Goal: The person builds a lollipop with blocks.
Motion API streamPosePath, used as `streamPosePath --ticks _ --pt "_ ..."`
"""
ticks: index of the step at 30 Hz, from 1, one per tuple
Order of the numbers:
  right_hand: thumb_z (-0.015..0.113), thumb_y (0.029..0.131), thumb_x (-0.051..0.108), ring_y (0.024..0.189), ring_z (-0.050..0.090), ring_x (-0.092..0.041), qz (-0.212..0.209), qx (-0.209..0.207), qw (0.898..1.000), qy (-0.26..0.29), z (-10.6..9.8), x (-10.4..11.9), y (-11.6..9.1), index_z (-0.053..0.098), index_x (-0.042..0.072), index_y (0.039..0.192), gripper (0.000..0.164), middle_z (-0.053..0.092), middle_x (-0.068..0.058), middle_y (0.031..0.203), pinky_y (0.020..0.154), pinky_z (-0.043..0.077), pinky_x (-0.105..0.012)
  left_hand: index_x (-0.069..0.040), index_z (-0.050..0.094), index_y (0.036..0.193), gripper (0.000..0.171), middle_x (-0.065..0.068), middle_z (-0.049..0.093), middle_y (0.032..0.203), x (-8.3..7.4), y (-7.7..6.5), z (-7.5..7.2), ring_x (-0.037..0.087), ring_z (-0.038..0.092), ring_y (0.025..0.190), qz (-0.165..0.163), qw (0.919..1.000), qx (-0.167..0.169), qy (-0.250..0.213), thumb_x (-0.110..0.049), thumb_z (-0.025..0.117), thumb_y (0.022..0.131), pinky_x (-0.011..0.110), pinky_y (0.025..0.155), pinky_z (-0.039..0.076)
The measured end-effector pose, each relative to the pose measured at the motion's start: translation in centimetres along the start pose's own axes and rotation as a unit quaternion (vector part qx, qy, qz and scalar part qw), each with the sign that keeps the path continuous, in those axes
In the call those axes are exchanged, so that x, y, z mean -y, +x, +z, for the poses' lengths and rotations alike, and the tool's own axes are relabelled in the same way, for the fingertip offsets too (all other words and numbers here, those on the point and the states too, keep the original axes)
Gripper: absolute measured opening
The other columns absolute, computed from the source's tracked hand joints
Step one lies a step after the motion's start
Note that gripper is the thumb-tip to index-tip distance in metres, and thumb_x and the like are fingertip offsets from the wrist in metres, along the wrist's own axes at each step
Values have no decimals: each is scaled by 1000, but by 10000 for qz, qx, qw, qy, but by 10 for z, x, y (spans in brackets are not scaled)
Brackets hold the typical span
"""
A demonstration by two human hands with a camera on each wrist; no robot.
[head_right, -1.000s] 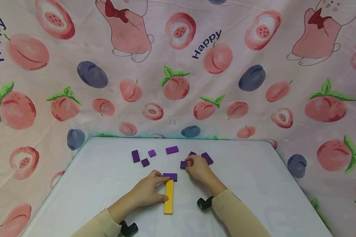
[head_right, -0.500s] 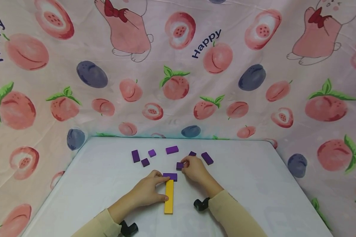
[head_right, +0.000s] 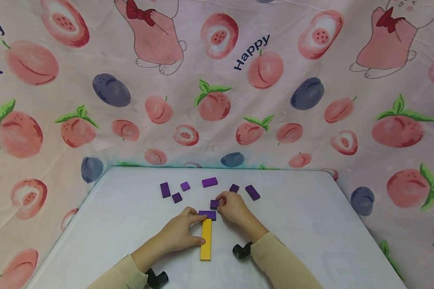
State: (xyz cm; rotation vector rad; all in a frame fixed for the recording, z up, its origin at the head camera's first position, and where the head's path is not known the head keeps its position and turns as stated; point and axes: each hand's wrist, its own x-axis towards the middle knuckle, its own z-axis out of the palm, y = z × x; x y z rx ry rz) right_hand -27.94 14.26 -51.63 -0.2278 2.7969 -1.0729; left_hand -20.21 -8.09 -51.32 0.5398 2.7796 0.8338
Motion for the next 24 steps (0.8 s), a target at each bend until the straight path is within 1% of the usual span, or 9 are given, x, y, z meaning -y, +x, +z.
streamPosePath --ticks 5,13,18,24 --pt "80 93 7 79 56 -16 -102 36 9999 -78 2 0 -1 77 12 117 25 64 0 85 76 51 -31 -27 68 147 75 3 59 137 1 1 1 19 64 108 36 10000 -12 21 -51 92 80 44 97 57" --pt "80 93 6 80 57 -15 -174 104 9998 -72 4 0 -1 78 11 117 25 64 1 86 79 54 -32 -28 68 147 75 2 59 136 4 2 3 17 62 106 81 9999 -29 89 -52 92 80 42 95 57" --pt "80 92 4 80 57 -15 -192 137 9997 -109 4 0 -1 78 11 116 25 64 1 86 80 55 -32 -28 68 147 75 2 59 137 3 2 2 18 63 107 58 9999 -9 82 -53 91 80 44 96 57" --pt "78 94 4 83 59 -16 -178 264 9995 -10 3 -1 -1 79 12 116 24 66 1 87 84 57 -34 -28 68 147 75 3 59 136 1 1 1 18 63 107 34 10000 13 85 -52 91 80 44 96 57"
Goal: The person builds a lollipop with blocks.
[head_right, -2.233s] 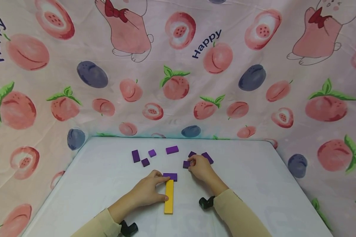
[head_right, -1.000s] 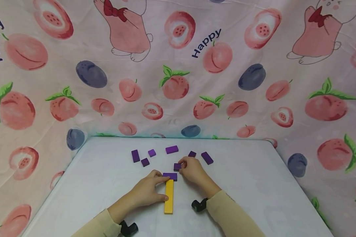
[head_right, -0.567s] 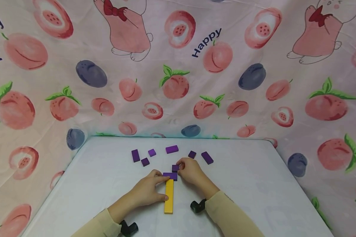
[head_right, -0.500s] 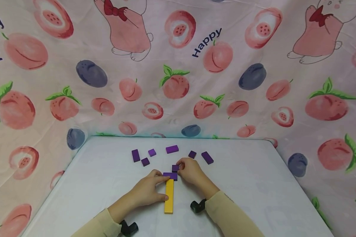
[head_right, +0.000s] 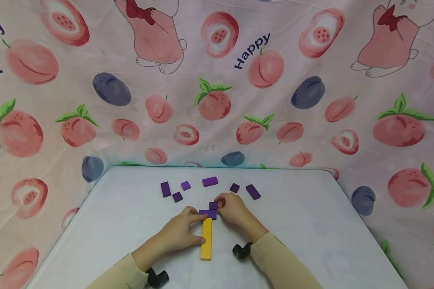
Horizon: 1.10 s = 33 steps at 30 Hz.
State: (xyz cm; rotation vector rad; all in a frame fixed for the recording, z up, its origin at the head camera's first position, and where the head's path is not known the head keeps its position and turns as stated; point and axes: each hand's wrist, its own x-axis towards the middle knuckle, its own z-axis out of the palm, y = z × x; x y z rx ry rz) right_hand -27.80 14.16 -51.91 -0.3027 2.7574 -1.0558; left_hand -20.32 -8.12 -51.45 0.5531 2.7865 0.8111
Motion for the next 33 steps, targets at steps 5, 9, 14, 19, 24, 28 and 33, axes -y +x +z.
streamPosePath --ticks 5,9,14,19,24,28,33 --pt "69 99 10 89 60 -17 -15 83 10000 -6 -3 -1 1 80 15 115 20 70 2 96 91 58 -38 -29 68 147 74 2 59 136 -1 0 -1 18 62 107 -18 10000 19 -5 -52 91 81 44 96 57" --pt "67 103 15 92 62 -16 0 38 10000 -51 -2 -1 2 80 16 114 17 74 2 101 95 59 -40 -28 68 147 75 3 59 136 -1 0 -1 18 62 107 -10 10000 19 25 -53 91 81 44 96 57" --pt "70 103 14 90 62 -15 -24 -138 9999 -86 0 -2 1 81 16 112 14 74 2 98 93 59 -39 -27 68 147 75 3 59 136 -1 0 -1 19 63 108 11 10000 6 19 -53 91 81 44 97 57" --pt "72 102 12 88 62 -15 -2 -237 9997 -25 3 -3 1 82 16 111 14 74 3 96 91 59 -38 -27 68 147 75 3 59 137 0 -1 0 19 63 109 11 10000 7 -13 -52 91 81 45 97 57" --pt "73 102 13 88 62 -15 53 -294 9995 42 4 -4 1 82 17 111 14 75 3 96 91 60 -38 -27 68 147 74 3 59 138 0 0 0 20 64 110 13 10000 -5 -25 -52 91 81 46 98 57" --pt "73 101 13 88 62 -15 76 -322 9994 68 5 -3 1 83 17 110 13 75 3 97 91 60 -38 -28 68 147 74 3 59 137 0 0 0 19 64 109 8 10000 -3 -9 -52 91 81 45 98 57" --pt "74 101 14 89 62 -15 76 -336 9994 82 5 -2 1 83 18 110 13 75 2 98 92 60 -39 -27 68 147 74 3 60 137 -1 -1 -1 20 64 109 -13 10000 -3 -7 -51 91 81 45 97 58"
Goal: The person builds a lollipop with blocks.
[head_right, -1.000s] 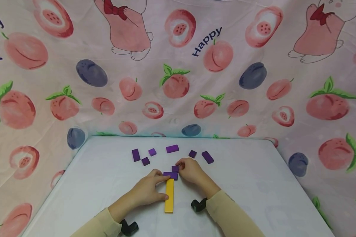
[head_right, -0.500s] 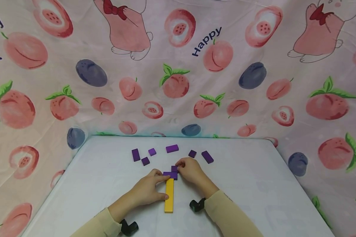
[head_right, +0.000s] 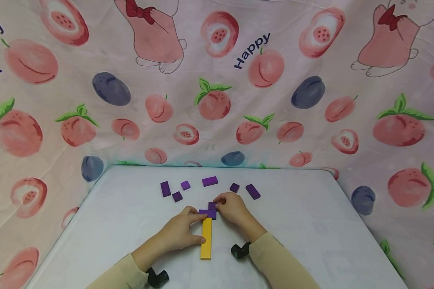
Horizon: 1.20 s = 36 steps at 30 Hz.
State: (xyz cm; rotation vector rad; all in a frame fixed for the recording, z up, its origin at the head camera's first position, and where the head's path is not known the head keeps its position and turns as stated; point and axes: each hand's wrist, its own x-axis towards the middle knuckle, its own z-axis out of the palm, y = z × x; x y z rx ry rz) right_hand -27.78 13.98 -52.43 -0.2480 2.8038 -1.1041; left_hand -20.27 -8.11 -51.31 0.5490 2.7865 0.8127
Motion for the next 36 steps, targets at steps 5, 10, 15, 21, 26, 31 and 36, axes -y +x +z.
streamPosePath --ticks 5,10,15,21,26,31,36 --pt "74 101 14 89 62 -15 -14 -11 10000 1 0 0 0 83 18 110 13 76 3 98 93 60 -39 -27 68 147 74 3 60 137 0 0 0 19 64 108 -4 10000 -10 19 -51 91 81 45 97 58" --pt "75 101 14 89 63 -15 -2 -16 10000 7 1 0 0 83 18 110 13 76 2 98 93 61 -39 -27 68 147 74 3 60 137 0 -1 0 19 64 107 3 10000 -14 21 -51 91 81 45 97 58" --pt "75 101 14 89 63 -15 10 -4 10000 -28 1 0 0 83 18 110 13 76 3 97 93 61 -39 -28 68 147 74 3 60 137 0 0 0 20 64 108 -11 10000 -7 -3 -51 91 81 46 98 58" --pt "75 101 14 89 63 -15 11 17 10000 -23 1 1 0 83 19 110 13 75 3 97 92 61 -38 -27 68 147 74 3 59 136 0 -1 0 19 63 108 -4 10000 -4 -45 -51 91 81 45 97 57" --pt "75 100 14 88 62 -15 -7 -7 10000 -7 2 0 0 83 18 110 13 74 3 95 91 61 -37 -27 68 147 74 3 59 137 0 -1 0 19 63 109 -5 10000 -3 -55 -51 91 81 45 98 57" --pt "76 100 14 88 62 -15 -19 -36 10000 -39 3 -1 1 83 19 109 13 74 3 95 90 60 -37 -27 68 147 74 3 59 136 1 -1 0 19 63 108 30 10000 -11 -29 -52 91 81 45 97 57" --pt "76 100 14 88 61 -15 -2 -38 10000 -60 4 -1 2 83 19 109 13 74 2 96 91 60 -37 -27 67 147 74 3 60 136 2 0 2 18 63 108 63 10000 -14 3 -53 90 82 43 97 58"
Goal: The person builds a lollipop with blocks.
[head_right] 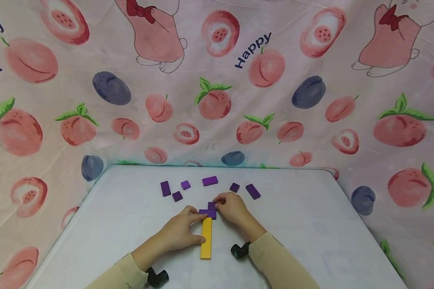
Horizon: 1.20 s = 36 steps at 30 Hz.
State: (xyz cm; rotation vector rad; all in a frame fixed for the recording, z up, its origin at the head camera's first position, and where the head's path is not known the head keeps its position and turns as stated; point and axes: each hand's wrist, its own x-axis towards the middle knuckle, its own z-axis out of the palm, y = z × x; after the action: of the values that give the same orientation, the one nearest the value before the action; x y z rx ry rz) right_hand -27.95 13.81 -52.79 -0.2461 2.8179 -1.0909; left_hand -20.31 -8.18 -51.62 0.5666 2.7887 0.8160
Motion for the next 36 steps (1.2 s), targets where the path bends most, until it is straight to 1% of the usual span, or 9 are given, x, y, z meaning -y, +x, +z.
streamPosePath --ticks 16,24,32,36 --pt "76 100 14 87 61 -14 -33 27 10000 31 -2 1 0 83 19 110 14 74 3 95 90 60 -37 -27 68 147 73 3 60 136 -2 -1 0 18 63 107 -30 10000 -15 17 -52 91 82 42 96 57" --pt "75 100 14 84 61 -15 -66 60 9999 131 -4 0 -1 82 19 113 15 73 4 90 86 59 -35 -27 68 147 73 3 60 137 -2 -1 -2 19 64 108 -38 10000 0 29 -51 90 82 43 97 57" --pt "75 100 12 86 62 -14 -89 69 9998 153 -7 -1 0 82 19 115 18 74 4 92 86 60 -34 -27 68 147 73 3 60 138 -1 -1 0 18 64 108 -2 10000 -14 15 -52 90 82 43 97 57" --pt "77 98 12 86 63 -15 -7 59 9998 192 -9 -1 0 82 19 115 20 74 4 92 87 60 -35 -27 68 147 74 4 60 138 0 0 0 19 64 108 2 10000 -4 11 -52 90 81 44 97 57"
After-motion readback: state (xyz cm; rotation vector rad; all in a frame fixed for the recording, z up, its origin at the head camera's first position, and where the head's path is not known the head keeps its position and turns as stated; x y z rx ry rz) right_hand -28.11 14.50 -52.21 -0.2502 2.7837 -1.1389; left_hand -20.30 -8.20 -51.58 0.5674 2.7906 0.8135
